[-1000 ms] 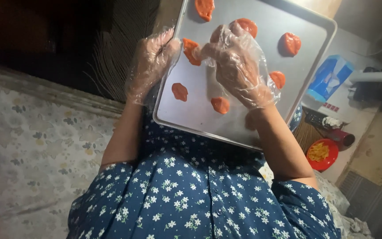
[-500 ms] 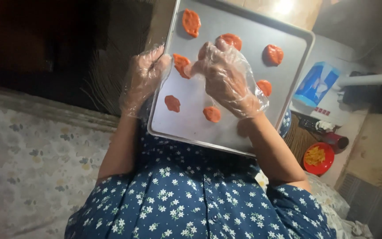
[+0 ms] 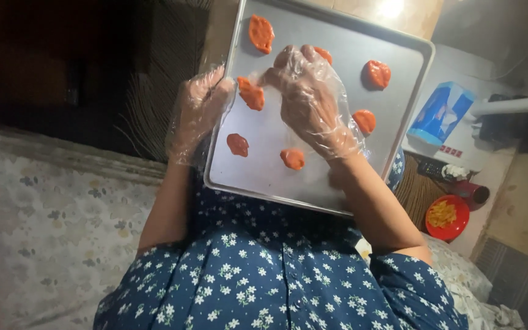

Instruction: A person wearing plastic gloves is inspecting and slightly adjusting small pieces of orange dough on a metal baking sheet.

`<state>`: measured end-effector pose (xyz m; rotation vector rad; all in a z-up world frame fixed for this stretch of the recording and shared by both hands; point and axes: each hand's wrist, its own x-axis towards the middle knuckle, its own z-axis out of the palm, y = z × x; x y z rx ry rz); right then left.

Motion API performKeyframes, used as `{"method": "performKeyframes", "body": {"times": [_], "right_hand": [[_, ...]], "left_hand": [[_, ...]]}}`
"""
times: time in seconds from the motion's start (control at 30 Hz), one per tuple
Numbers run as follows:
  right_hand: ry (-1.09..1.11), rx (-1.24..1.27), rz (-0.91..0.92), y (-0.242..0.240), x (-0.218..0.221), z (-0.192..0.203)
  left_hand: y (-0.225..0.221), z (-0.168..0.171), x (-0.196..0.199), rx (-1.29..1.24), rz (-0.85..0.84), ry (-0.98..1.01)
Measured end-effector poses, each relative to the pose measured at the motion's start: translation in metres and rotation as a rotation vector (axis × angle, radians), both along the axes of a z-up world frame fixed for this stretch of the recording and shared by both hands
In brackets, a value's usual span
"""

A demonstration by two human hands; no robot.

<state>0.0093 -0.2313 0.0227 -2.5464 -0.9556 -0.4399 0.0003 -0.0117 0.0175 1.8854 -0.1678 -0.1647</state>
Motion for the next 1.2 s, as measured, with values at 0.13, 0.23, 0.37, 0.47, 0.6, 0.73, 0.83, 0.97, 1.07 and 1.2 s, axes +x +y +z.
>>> {"method": "performKeyframes", "body": {"times": [0.13, 0.23, 0.37, 0.47, 0.6, 0.73, 0.83, 0.97, 1.07, 1.2], "right_hand": [[0.003, 0.064, -0.029, 0.006, -0.004, -0.008], [-0.055, 0.012, -0.063, 0.005, 0.001, -0.007], [-0.036, -0.056, -0.111, 0.009, 0.002, -0.024], [-0.012, -0.014, -0.126, 0.01, 0.004, -0.031], [0.004, -0.025, -0.054, 0.013, 0.002, -0.014], [0.09, 0.077, -0.013, 0.01, -0.001, -0.005], [0.11, 0.011, -0.056, 0.006, -0.003, -0.005], [0.018, -0.372, -0.26, -0.03, 0.0, 0.016], [-0.016, 0.008, -0.284, -0.109, 0.01, 0.016], [0.122, 0.147, -0.601, -0.211, 0.001, -0.049]], "left_hand": [[0.0, -0.002, -0.005, 0.005, 0.054, 0.114], [-0.005, 0.002, -0.002, -0.032, 0.063, 0.119], [-0.001, -0.002, -0.001, -0.016, -0.019, 0.021], [-0.001, 0.0, -0.003, -0.064, -0.013, 0.04], [0.003, 0.003, -0.006, -0.027, -0.078, -0.04], [0.001, -0.001, -0.004, 0.0, -0.013, 0.066], [-0.003, -0.006, -0.006, -0.004, 0.015, 0.07], [-0.004, -0.021, -0.004, 0.159, 0.073, 0.038], [-0.005, -0.024, -0.006, 0.046, 0.046, -0.058], [-0.011, -0.019, -0.009, 0.063, 0.105, -0.004]]}}
